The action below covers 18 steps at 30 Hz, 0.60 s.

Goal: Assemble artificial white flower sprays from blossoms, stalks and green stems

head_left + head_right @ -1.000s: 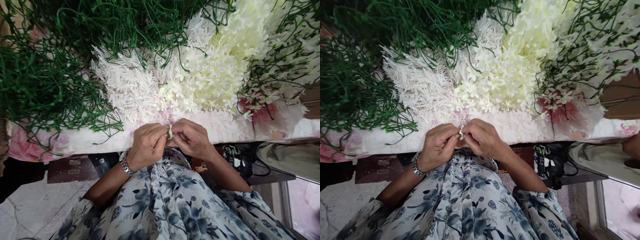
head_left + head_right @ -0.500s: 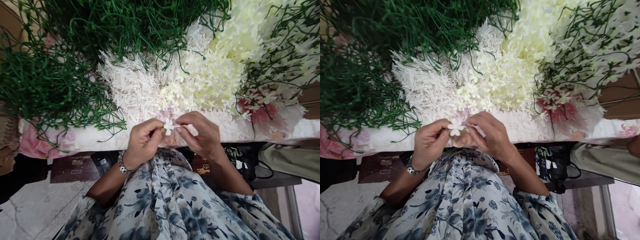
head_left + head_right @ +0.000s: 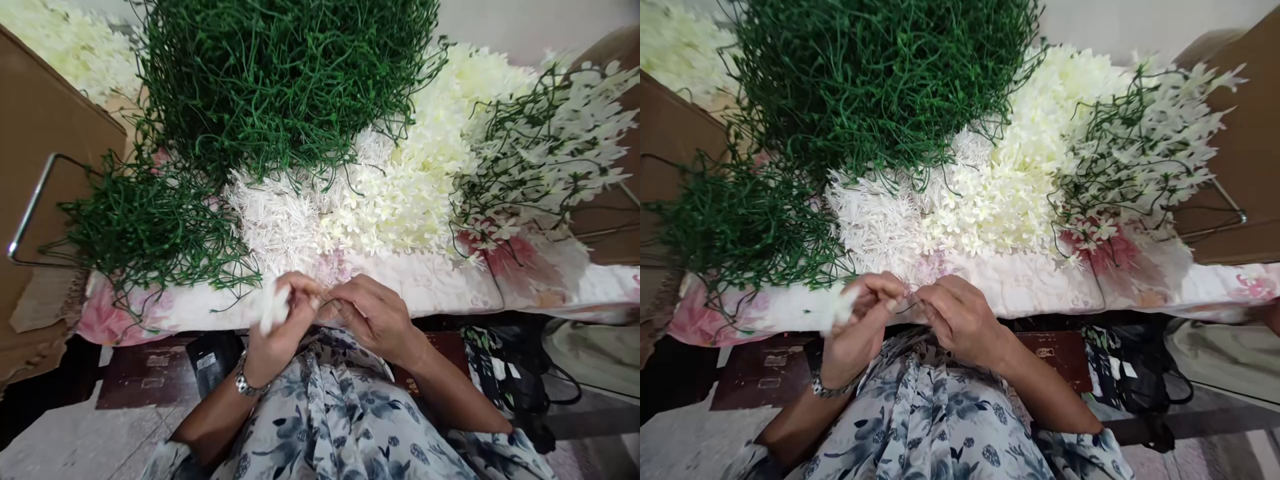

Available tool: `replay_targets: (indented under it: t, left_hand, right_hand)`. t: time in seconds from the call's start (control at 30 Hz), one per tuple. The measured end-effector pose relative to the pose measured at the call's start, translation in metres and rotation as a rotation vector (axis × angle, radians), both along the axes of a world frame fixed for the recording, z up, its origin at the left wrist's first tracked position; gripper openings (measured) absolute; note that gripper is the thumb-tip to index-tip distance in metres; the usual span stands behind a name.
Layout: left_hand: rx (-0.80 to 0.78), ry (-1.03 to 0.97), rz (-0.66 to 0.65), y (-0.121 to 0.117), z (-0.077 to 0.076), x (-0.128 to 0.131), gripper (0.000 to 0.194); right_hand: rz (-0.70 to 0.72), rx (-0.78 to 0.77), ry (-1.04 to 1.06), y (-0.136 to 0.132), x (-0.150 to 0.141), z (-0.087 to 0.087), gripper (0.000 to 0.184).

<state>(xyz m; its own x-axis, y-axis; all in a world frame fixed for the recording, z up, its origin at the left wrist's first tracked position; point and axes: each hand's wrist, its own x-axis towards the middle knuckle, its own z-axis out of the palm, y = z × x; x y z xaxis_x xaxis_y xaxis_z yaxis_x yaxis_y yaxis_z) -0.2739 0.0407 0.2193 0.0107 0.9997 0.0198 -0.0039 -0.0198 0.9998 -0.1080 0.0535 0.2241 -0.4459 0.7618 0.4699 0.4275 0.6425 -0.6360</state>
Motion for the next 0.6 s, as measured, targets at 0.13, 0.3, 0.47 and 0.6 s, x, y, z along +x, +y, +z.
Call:
replay_targets:
  t: [0.13, 0.3, 0.47, 0.6]
  left_hand:
    - [-0.08, 0.029, -0.207, 0.001, 0.003, -0.006, 0.006]
    - [-0.173, -0.108, -0.225, 0.007, 0.001, -0.001, 0.006]
    - [-0.219, -0.087, -0.19, 0.01, 0.003, 0.001, 0.009]
    - [-0.103, -0.046, -0.144, 0.012, 0.0, 0.001, 0.012]
  right_hand:
    - [0.103, 0.139, -0.136, 0.009, 0.003, 0.009, 0.017]
    - [0.174, 0.126, -0.198, 0.017, -0.004, 0.008, 0.011]
    - [0.157, 0.122, -0.159, 0.021, -0.013, 0.006, 0.007]
    - [0.19, 0.095, -0.16, 0.025, -0.013, 0.011, 0.007]
